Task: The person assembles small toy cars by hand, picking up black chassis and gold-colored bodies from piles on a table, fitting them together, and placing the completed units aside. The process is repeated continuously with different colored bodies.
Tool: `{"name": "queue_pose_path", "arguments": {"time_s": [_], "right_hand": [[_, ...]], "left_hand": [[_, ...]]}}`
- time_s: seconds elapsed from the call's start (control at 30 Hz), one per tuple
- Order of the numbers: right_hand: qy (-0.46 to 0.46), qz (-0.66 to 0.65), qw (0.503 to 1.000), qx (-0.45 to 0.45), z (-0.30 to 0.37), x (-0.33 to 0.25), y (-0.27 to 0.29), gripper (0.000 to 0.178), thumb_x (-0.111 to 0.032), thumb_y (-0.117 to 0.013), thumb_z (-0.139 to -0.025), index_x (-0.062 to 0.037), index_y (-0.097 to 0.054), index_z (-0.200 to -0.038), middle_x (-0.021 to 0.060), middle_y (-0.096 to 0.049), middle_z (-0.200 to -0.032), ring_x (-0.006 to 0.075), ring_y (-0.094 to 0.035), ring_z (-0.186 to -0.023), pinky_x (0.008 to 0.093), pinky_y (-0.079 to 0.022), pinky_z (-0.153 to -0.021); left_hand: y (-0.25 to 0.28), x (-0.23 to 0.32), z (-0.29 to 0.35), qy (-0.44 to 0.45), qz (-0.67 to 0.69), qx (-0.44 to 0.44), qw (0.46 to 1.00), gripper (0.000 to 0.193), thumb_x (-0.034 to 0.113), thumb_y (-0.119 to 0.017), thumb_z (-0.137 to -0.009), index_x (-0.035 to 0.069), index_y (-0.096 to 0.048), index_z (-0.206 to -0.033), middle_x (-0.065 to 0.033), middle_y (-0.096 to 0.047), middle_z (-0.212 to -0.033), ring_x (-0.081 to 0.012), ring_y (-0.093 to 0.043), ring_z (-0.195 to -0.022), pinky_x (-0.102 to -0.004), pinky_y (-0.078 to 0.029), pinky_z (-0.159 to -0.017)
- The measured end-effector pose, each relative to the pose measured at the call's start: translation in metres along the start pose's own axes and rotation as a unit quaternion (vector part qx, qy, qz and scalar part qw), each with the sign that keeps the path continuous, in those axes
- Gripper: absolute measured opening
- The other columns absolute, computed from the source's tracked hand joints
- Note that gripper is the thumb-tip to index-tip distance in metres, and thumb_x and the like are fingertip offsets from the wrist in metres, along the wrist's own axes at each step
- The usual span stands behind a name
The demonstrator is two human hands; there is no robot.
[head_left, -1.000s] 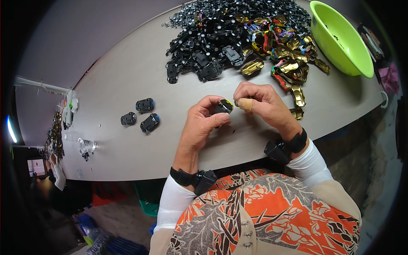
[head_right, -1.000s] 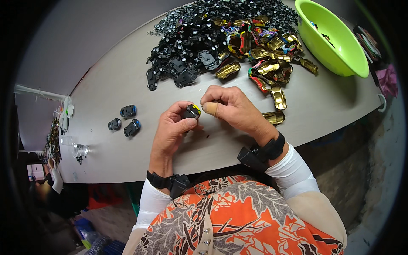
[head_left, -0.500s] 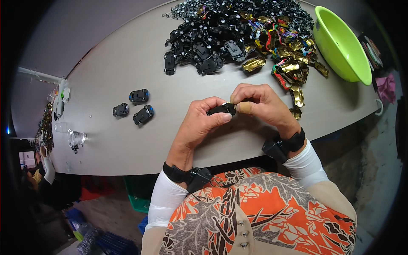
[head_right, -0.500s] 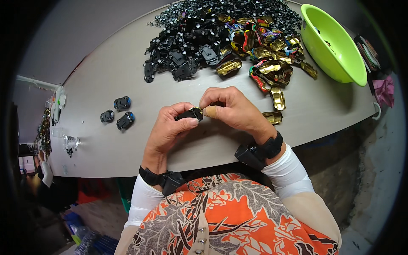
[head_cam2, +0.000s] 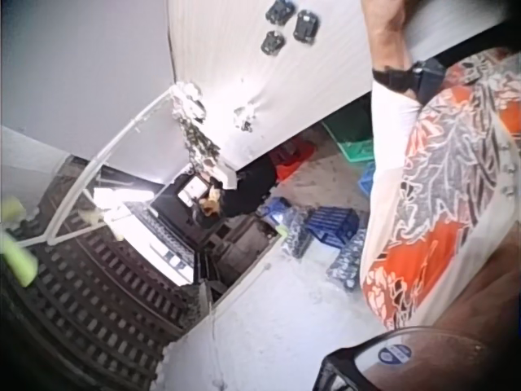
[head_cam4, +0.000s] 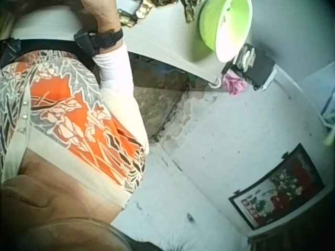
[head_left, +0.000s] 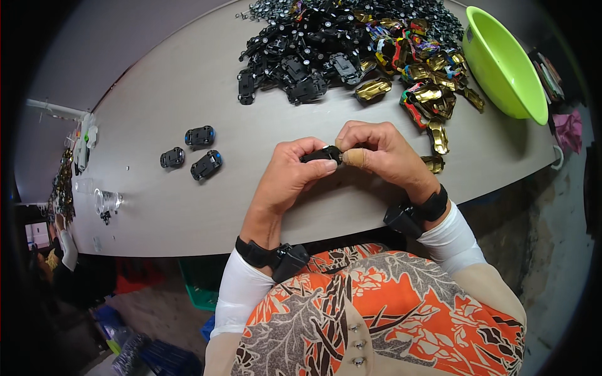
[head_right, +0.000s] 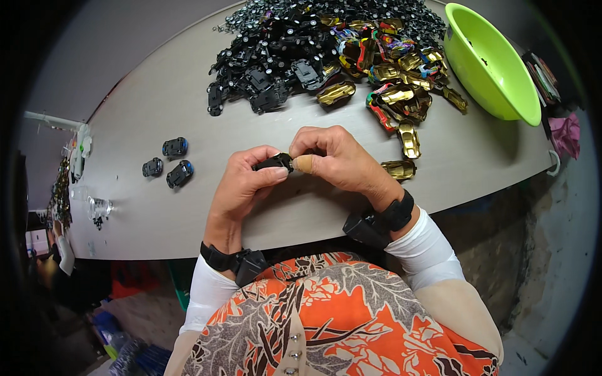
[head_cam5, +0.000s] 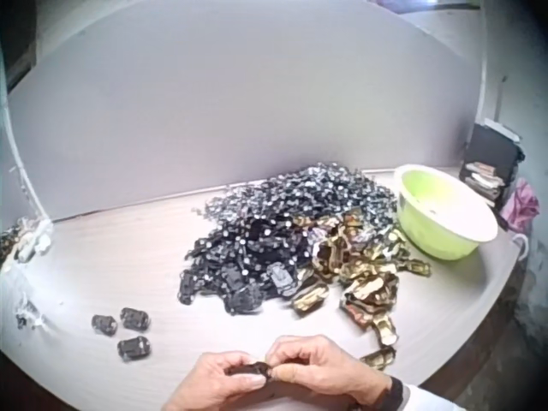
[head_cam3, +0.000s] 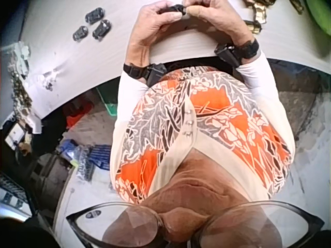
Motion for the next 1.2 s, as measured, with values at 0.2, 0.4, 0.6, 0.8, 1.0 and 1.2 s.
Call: {"name": "queue_pose_path", "arguments": {"time_s": [0.2, 0.4, 0.6, 0.8, 1.0, 1.2], "right_hand": [[0.001, 0.04, 0.999, 0.014, -0.001, 0.012, 0.002, 0.004, -0.002, -0.058, -0.074, 0.0019, -0.059, -0.076, 0.0006, -0.055, -0.068, 0.007, -0.048, -0.064, 0.0227, -0.04, -0.058], [-0.005, 0.162, 0.984, 0.076, -0.002, 0.017, 0.002, 0.008, -0.005, -0.059, -0.071, 0.0032, -0.057, -0.072, 0.0054, -0.052, -0.058, 0.0093, -0.047, -0.057, 0.0272, -0.039, -0.052], [-0.045, 0.067, 0.996, 0.028, 0.0, 0.011, 0.004, 0.006, -0.004, -0.057, -0.074, 0.0013, -0.058, -0.076, -0.0003, -0.052, -0.059, 0.0071, -0.045, -0.055, 0.0245, -0.037, -0.049], [-0.068, -0.022, 0.994, 0.083, 0.005, 0.01, 0.019, 0.009, -0.001, -0.055, -0.076, -0.001, -0.059, -0.084, -0.0026, -0.053, -0.068, 0.0029, -0.045, -0.058, 0.0185, -0.035, -0.049], [0.091, 0.105, 0.989, 0.053, -0.001, 0.001, 0.01, 0.013, 0.001, -0.056, -0.072, 0.0012, -0.06, -0.084, 0.0018, -0.053, -0.08, 0.0081, -0.047, -0.067, 0.0232, -0.039, -0.06], [0.027, 0.03, 0.999, 0.021, 0.003, -0.009, 0.003, 0.014, 0.005, -0.054, -0.072, 0.002, -0.06, -0.083, 0.0029, -0.057, -0.079, 0.0083, -0.052, -0.074, 0.0213, -0.042, -0.067]], "left_hand": [[-0.004, 0.001, 0.0, -0.043, -0.036, -0.013, 0.998, 0.013, 0.009, -0.067, -0.076, 0.002, -0.062, -0.085, 0.0048, -0.055, -0.07, 0.0, -0.045, -0.057, -0.0135, -0.034, -0.05], [0.003, -0.005, -0.001, -0.037, -0.117, 0.023, 0.992, 0.013, 0.008, -0.067, -0.076, 0.001, -0.061, -0.085, 0.0038, -0.056, -0.072, -0.0008, -0.048, -0.062, -0.014, -0.037, -0.055], [0.002, -0.005, -0.002, 0.006, -0.059, 0.016, 0.998, 0.012, 0.007, -0.062, -0.075, 0.001, -0.06, -0.086, 0.0046, -0.053, -0.067, -0.0005, -0.043, -0.053, -0.0148, -0.032, -0.045], [0.005, -0.007, -0.004, 0.016, -0.002, 0.011, 1.0, 0.014, 0.004, -0.057, -0.076, 0.002, -0.06, -0.089, 0.0052, -0.051, -0.064, 0.0, -0.039, -0.047, -0.0156, -0.026, -0.04], [0.009, 0.006, -0.002, -0.061, 0.008, 0.081, 0.995, 0.024, 0.0, -0.064, -0.072, 0.001, -0.059, -0.096, 0.0029, -0.055, -0.069, -0.0014, -0.044, -0.05, -0.0153, -0.03, -0.04], [0.022, 0.009, -0.005, -0.113, 0.089, 0.091, 0.985, 0.029, 0.004, -0.069, -0.075, 0.002, -0.056, -0.101, -0.0042, -0.061, -0.082, -0.0054, -0.056, -0.062, -0.018, -0.045, -0.051]]}}
Point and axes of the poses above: each hand's wrist, its own z-axis away from the middle knuckle, its own y-axis out of the back of the hand, x = y × z, the point moved 9 cm from there along -z, towards the middle knuckle
